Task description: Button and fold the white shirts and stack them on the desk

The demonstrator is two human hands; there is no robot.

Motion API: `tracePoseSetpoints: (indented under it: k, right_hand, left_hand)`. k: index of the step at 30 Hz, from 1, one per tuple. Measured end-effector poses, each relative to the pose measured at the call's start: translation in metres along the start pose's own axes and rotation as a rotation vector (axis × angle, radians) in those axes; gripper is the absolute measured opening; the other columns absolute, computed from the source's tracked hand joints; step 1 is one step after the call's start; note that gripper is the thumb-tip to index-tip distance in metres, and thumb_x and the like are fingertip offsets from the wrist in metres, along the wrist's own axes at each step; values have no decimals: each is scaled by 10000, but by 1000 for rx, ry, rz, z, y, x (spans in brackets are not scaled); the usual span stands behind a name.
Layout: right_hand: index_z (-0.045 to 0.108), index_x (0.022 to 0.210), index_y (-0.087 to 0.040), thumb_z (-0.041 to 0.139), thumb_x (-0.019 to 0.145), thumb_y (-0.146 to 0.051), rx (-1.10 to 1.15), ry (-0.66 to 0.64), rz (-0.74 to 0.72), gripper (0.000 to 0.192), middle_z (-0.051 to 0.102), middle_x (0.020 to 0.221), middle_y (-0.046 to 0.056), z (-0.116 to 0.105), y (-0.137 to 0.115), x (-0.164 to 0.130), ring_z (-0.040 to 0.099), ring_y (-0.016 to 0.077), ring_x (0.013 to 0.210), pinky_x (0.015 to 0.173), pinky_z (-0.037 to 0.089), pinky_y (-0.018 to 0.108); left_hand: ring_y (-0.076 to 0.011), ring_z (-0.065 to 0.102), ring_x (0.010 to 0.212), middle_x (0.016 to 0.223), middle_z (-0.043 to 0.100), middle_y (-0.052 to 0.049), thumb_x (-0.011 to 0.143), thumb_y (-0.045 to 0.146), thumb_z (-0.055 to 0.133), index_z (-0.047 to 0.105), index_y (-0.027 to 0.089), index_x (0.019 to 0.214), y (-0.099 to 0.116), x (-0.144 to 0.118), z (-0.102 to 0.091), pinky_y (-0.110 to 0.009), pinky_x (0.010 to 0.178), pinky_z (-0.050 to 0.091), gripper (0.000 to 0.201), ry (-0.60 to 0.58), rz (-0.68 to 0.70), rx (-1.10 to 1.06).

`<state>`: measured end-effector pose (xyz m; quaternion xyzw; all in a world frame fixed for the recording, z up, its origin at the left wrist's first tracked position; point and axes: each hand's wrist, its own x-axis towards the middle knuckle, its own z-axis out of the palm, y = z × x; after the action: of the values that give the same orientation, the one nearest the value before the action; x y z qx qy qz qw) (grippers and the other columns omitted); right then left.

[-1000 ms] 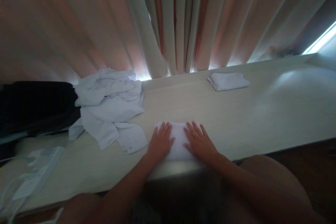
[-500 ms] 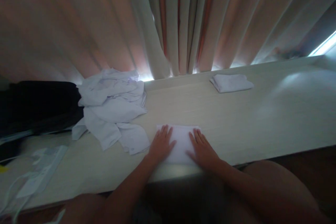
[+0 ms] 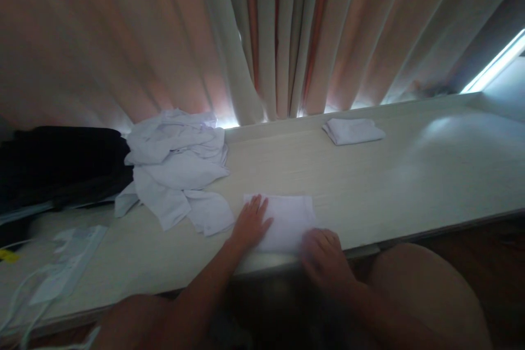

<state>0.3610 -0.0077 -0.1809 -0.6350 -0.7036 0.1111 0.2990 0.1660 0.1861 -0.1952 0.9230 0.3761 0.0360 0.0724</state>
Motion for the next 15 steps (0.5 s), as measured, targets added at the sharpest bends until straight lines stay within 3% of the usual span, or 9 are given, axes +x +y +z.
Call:
tracePoseSetpoints:
  k: [2, 3, 5, 7, 10, 15]
  right_hand:
    - [703, 926, -271, 546, 902, -405, 293, -82, 109, 208, 702, 997, 93, 10, -27, -32, 629, 285, 993, 941, 485, 488]
    - [692, 906, -267, 549, 900, -433, 451, -102, 273, 219, 702, 955, 84, 18, -39, -44, 641, 275, 927, 881, 516, 467]
    - [673, 961, -263, 591, 863, -519, 812, -109, 556, 286, 704, 971, 75, 37, -59, -59, 658, 274, 905, 826, 546, 446]
    - [659, 1026, -267, 600, 838, -584, 1104, -30, 705, 374, 705, 1025, 79, 53, -72, -59, 670, 287, 950, 836, 552, 458]
    - [656, 1082, -291, 554, 843, -642, 1303, 128, 728, 436, 711, 1060, 86, 61, -81, -47, 670, 308, 1014, 858, 546, 497]
    - [623, 1235, -255, 508, 829, -699, 1313, 299, 722, 612, 715, 1116, 123, 47, -79, -38, 652, 344, 1083, 920, 515, 563]
  left_hand:
    - [-307, 238, 1492, 1609, 272, -182, 996, 461, 370, 324, 116, 1534, 7, -4, 2, -465, 1199, 219, 641, 13, -49, 4]
    - [-312, 244, 1489, 1606, 275, -187, 999, 456, 362, 333, 111, 1529, 14, -7, 3, -471, 1196, 223, 634, 21, -80, 7]
    - [-322, 258, 1483, 1599, 288, -197, 1004, 451, 342, 350, 106, 1521, 32, -14, 7, -486, 1191, 229, 622, 35, -157, 8]
    - [-339, 265, 1479, 1592, 295, -212, 1005, 454, 322, 354, 99, 1520, 56, -23, 10, -507, 1182, 238, 626, 40, -237, -1]
    - [-380, 270, 1468, 1586, 284, -246, 998, 481, 304, 356, 80, 1520, 95, -36, 12, -543, 1143, 284, 660, 11, -318, -26]
    - [-426, 385, 1385, 1500, 425, -263, 989, 474, 312, 489, 149, 1446, 135, -50, -8, -608, 990, 387, 589, -128, -311, -33]
